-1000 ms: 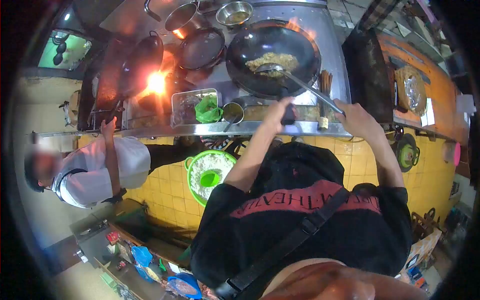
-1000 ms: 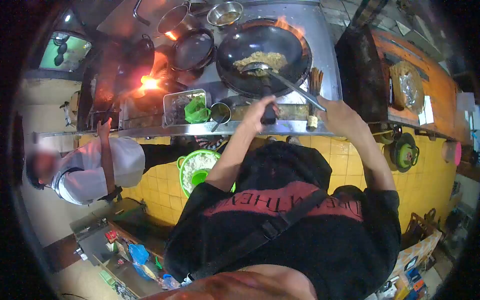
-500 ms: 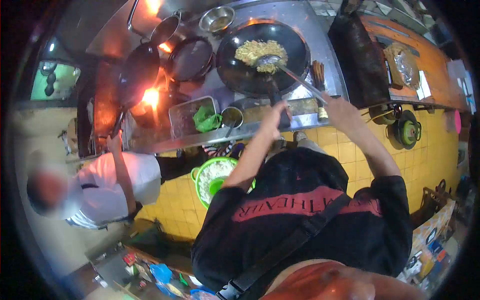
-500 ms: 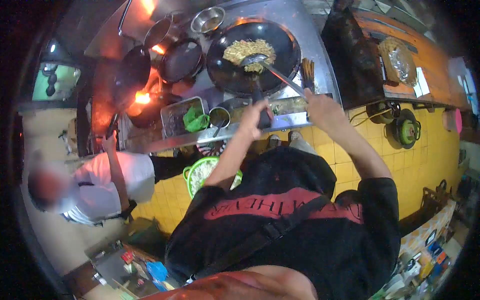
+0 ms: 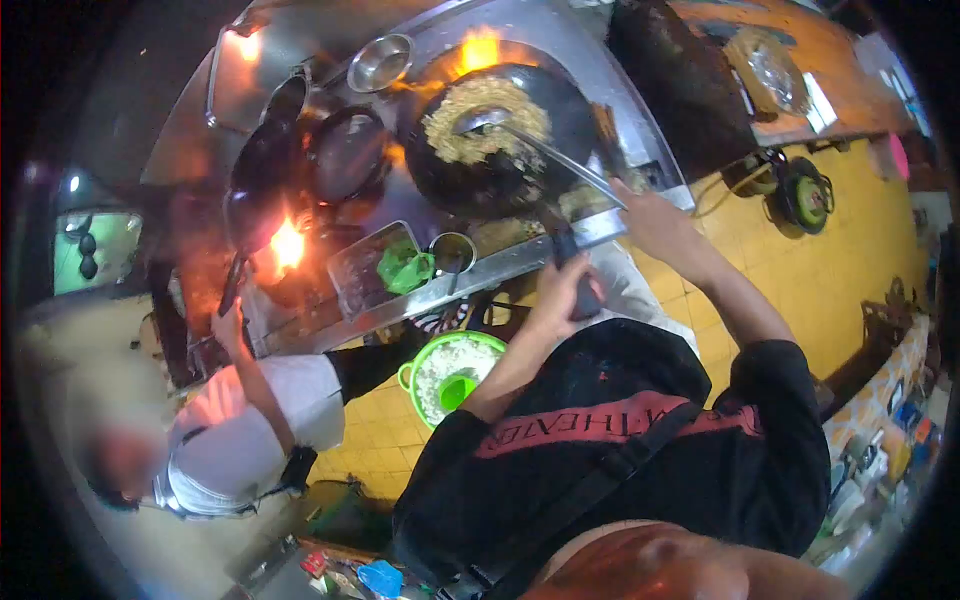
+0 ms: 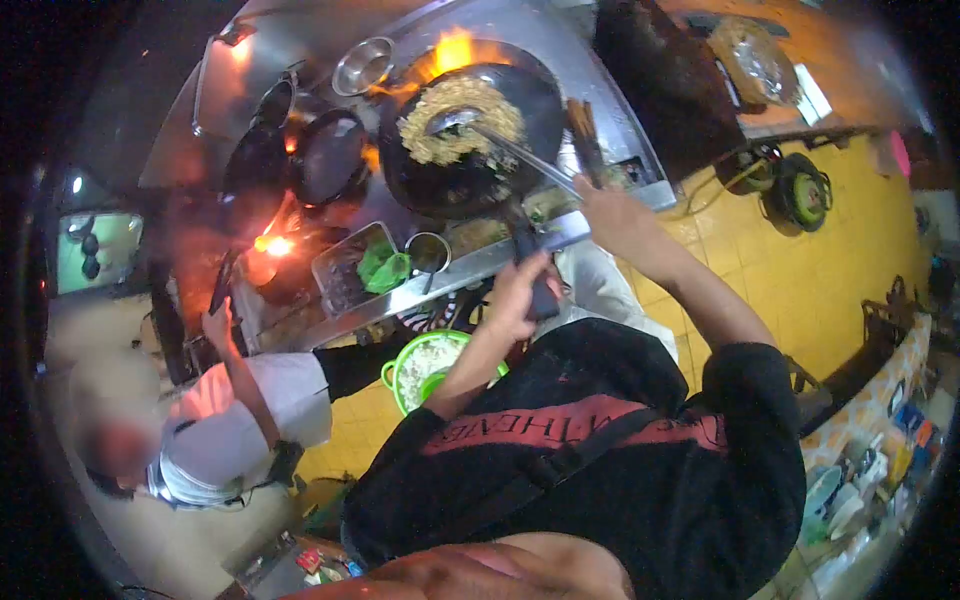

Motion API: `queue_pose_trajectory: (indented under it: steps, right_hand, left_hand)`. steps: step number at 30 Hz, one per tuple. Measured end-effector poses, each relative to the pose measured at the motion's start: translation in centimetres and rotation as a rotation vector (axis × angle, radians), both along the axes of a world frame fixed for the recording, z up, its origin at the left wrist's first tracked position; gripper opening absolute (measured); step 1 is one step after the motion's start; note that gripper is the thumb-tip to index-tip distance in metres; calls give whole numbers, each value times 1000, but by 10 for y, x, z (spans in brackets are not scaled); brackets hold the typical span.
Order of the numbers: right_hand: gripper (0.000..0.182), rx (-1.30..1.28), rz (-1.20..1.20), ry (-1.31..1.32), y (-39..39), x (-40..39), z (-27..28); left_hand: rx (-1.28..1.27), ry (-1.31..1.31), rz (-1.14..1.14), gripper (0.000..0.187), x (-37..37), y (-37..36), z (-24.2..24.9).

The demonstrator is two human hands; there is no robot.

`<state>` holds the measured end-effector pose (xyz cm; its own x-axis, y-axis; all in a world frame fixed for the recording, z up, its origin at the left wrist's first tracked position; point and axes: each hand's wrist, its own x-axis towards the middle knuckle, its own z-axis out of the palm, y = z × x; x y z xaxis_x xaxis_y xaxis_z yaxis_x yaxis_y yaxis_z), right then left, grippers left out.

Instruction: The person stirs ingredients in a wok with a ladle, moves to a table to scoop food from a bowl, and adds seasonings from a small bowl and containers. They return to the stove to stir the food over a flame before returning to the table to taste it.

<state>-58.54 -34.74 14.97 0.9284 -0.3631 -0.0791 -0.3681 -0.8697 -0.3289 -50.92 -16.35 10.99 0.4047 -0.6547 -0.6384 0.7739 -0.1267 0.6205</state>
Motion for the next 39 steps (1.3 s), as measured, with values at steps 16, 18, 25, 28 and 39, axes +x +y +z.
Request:
queue_pose_trajectory:
  steps: [16,18,25,28,39]
  right_hand:
    - [29,-59,135,63,-20,-1,36]
    - [33,-64,160,109,-28,-3,27]
    - [39,-47,105,89,-23,5,12]
    - [39,-44,197,109,-36,2,15]
    - [44,-38,167,127,-40,4,13]
  left_hand:
    - [-8,23,-55,20,49,-20,9]
    - [-46,50,79,19,86,-30,-14]
    - [-49,197,45,14,0,-18,16]
    - [15,141,106,16,52,-31,0]
    - [26,84,-47,27,38,-24,10]
